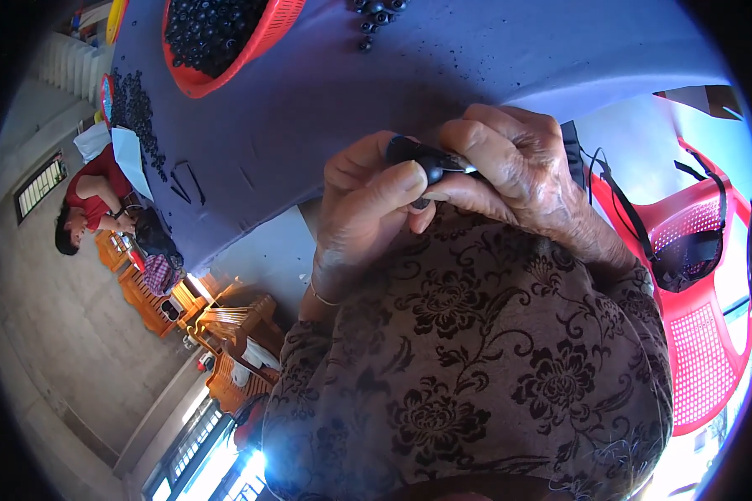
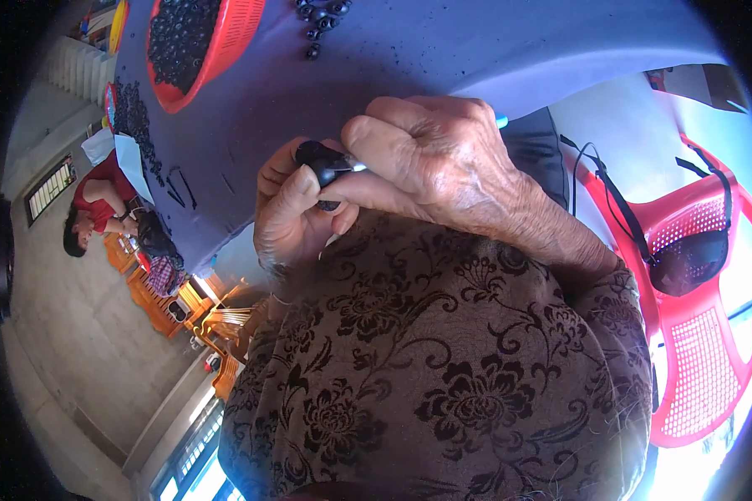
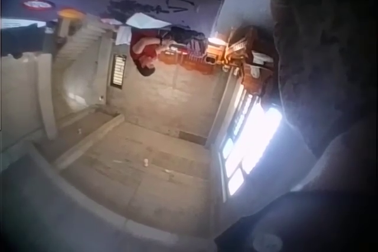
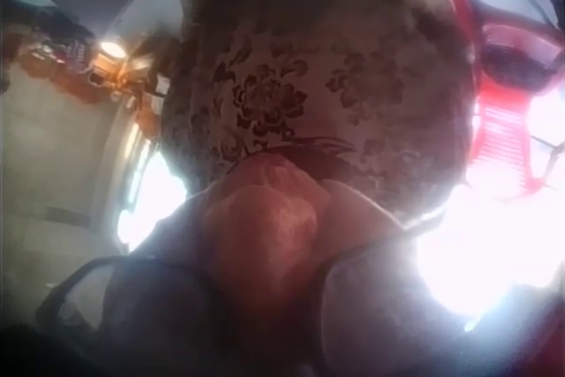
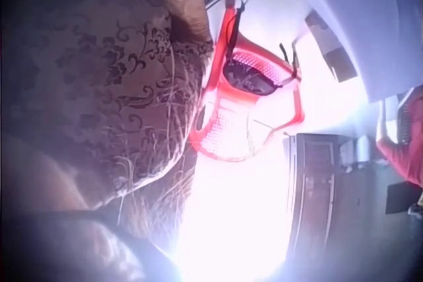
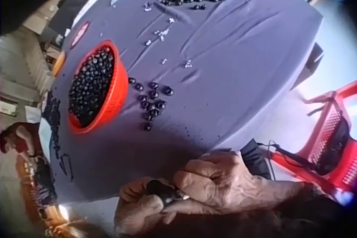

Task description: The person picks up small black plastic parts from the table and trims them one by one using a craft knife.

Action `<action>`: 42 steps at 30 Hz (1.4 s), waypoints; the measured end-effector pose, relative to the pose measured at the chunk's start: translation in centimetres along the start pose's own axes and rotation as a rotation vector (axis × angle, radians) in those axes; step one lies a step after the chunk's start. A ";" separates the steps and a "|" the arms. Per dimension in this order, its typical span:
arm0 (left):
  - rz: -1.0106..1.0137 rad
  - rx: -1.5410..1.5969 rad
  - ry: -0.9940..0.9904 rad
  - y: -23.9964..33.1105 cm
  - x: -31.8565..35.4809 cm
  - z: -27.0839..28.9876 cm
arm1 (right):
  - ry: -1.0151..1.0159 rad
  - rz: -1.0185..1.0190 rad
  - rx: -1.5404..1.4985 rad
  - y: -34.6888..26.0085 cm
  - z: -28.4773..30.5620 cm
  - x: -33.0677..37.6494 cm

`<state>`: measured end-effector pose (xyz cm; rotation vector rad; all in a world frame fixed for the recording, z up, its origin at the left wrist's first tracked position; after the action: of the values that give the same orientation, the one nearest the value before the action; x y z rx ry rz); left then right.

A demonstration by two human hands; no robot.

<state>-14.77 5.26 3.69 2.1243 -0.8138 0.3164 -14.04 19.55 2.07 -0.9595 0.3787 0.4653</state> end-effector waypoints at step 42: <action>0.038 0.065 0.126 -0.1 -0.1 0.2 | 0.109 0.035 0.098 0.1 -0.6 0.0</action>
<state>-14.84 5.19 3.43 2.1274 -0.7803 0.4971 -14.17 19.10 1.72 -0.8858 0.5127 0.4232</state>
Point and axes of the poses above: each hand's wrist, its own x-axis away from the middle knuckle, its own z-axis out of the back of the hand, y = z × x, the point moved 4 cm from there along -x, towards the middle knuckle, and after that the axes turned 13 degrees about x, right-handed, at the moved point
